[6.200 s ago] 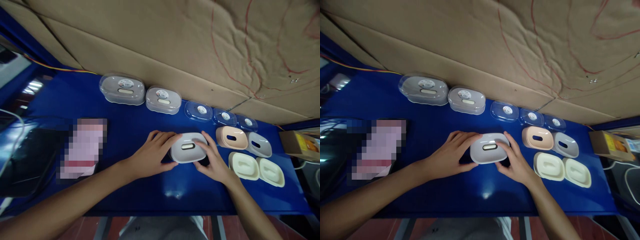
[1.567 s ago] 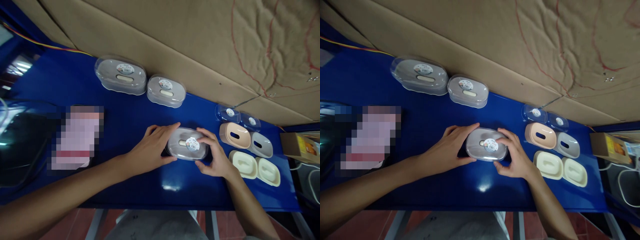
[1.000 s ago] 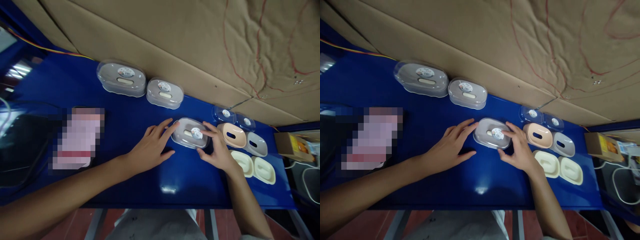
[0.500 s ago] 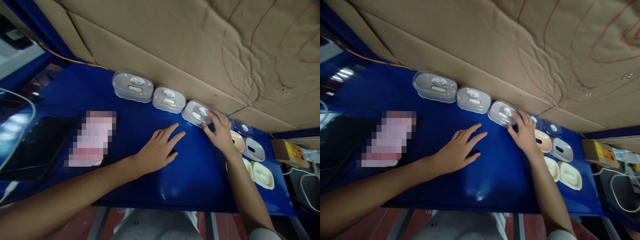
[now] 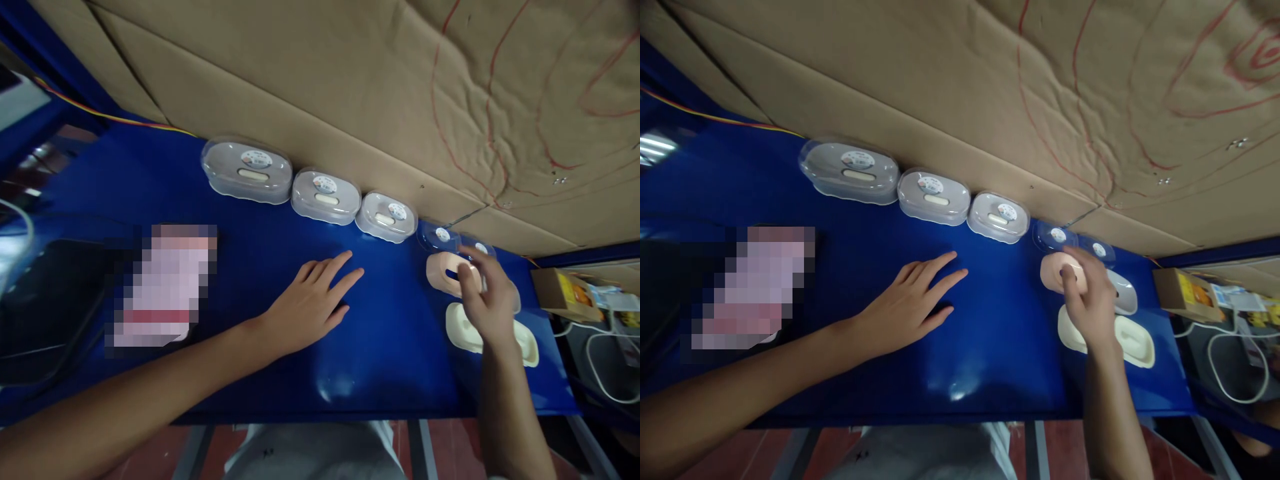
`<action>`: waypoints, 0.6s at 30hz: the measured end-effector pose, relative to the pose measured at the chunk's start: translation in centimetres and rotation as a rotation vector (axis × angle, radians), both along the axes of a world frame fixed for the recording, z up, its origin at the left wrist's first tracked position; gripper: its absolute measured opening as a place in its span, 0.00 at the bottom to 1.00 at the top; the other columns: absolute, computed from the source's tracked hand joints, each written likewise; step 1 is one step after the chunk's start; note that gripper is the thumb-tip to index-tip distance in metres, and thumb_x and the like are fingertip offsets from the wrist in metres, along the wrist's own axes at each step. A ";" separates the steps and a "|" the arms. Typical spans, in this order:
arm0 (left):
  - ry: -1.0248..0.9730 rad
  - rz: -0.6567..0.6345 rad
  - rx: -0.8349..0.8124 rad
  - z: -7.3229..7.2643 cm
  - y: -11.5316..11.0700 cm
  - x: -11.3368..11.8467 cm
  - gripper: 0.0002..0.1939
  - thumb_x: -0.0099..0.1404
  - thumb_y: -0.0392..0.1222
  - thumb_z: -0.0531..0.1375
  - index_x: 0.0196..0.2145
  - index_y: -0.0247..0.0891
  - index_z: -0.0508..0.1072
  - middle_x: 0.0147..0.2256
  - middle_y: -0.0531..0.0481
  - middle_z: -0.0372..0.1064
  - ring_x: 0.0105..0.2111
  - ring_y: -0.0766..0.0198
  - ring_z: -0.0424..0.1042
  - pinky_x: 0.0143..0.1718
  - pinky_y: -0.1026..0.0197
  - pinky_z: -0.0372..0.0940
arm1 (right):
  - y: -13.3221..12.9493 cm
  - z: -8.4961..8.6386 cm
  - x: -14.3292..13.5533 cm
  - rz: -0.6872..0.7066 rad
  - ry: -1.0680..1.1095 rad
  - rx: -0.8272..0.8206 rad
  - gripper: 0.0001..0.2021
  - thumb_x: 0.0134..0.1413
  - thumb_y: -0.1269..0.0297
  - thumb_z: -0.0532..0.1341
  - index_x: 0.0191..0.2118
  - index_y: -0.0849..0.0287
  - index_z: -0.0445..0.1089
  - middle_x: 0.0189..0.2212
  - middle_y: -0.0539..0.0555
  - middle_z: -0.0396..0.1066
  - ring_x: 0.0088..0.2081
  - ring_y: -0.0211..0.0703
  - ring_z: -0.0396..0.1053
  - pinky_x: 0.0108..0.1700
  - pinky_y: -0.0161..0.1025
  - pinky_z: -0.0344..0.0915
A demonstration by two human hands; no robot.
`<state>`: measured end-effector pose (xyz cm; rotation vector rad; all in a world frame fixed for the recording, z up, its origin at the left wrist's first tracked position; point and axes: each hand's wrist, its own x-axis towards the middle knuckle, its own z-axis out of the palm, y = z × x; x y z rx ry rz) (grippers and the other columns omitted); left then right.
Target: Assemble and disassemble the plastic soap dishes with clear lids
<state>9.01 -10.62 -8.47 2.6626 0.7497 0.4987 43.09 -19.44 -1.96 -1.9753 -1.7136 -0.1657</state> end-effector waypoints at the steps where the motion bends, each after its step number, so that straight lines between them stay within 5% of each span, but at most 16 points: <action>1: 0.008 -0.003 0.003 0.0 0.0 0.0 0.28 0.77 0.39 0.59 0.72 0.35 0.63 0.73 0.28 0.56 0.66 0.36 0.68 0.64 0.35 0.65 | -2.3 -0.3 0.4 -0.056 -0.005 0.029 0.17 0.74 0.51 0.58 0.57 0.51 0.78 0.54 0.60 0.80 0.56 0.63 0.78 0.58 0.61 0.74; 5: 0.033 0.002 0.005 0.1 0.0 0.0 0.27 0.77 0.40 0.58 0.71 0.36 0.64 0.73 0.28 0.56 0.66 0.35 0.68 0.64 0.35 0.64 | -10.7 -3.4 1.0 -0.267 -0.055 0.008 0.15 0.72 0.52 0.61 0.51 0.52 0.80 0.42 0.60 0.83 0.43 0.65 0.79 0.46 0.61 0.75; 8: 0.032 0.005 -0.007 0.0 0.1 0.1 0.28 0.77 0.39 0.58 0.71 0.37 0.64 0.73 0.29 0.56 0.67 0.36 0.67 0.65 0.35 0.63 | -13.9 -5.6 -0.7 -0.182 -0.052 -0.052 0.12 0.72 0.57 0.61 0.51 0.50 0.80 0.43 0.58 0.82 0.44 0.64 0.79 0.48 0.61 0.74; 13: -0.002 -0.080 -0.027 -0.1 -0.2 0.0 0.28 0.77 0.39 0.58 0.72 0.39 0.62 0.73 0.31 0.57 0.68 0.38 0.65 0.66 0.34 0.61 | -12.7 -5.6 -4.4 0.126 -0.013 -0.123 0.15 0.69 0.64 0.63 0.58 0.45 0.75 0.45 0.54 0.81 0.46 0.59 0.79 0.51 0.60 0.72; 18: -0.011 -0.130 0.004 0.3 -0.3 0.0 0.28 0.78 0.39 0.57 0.72 0.38 0.62 0.73 0.30 0.57 0.69 0.38 0.64 0.66 0.32 0.59 | -9.9 -4.8 -3.7 -0.191 -0.001 0.029 0.13 0.72 0.57 0.62 0.56 0.53 0.76 0.48 0.62 0.78 0.52 0.65 0.75 0.56 0.65 0.71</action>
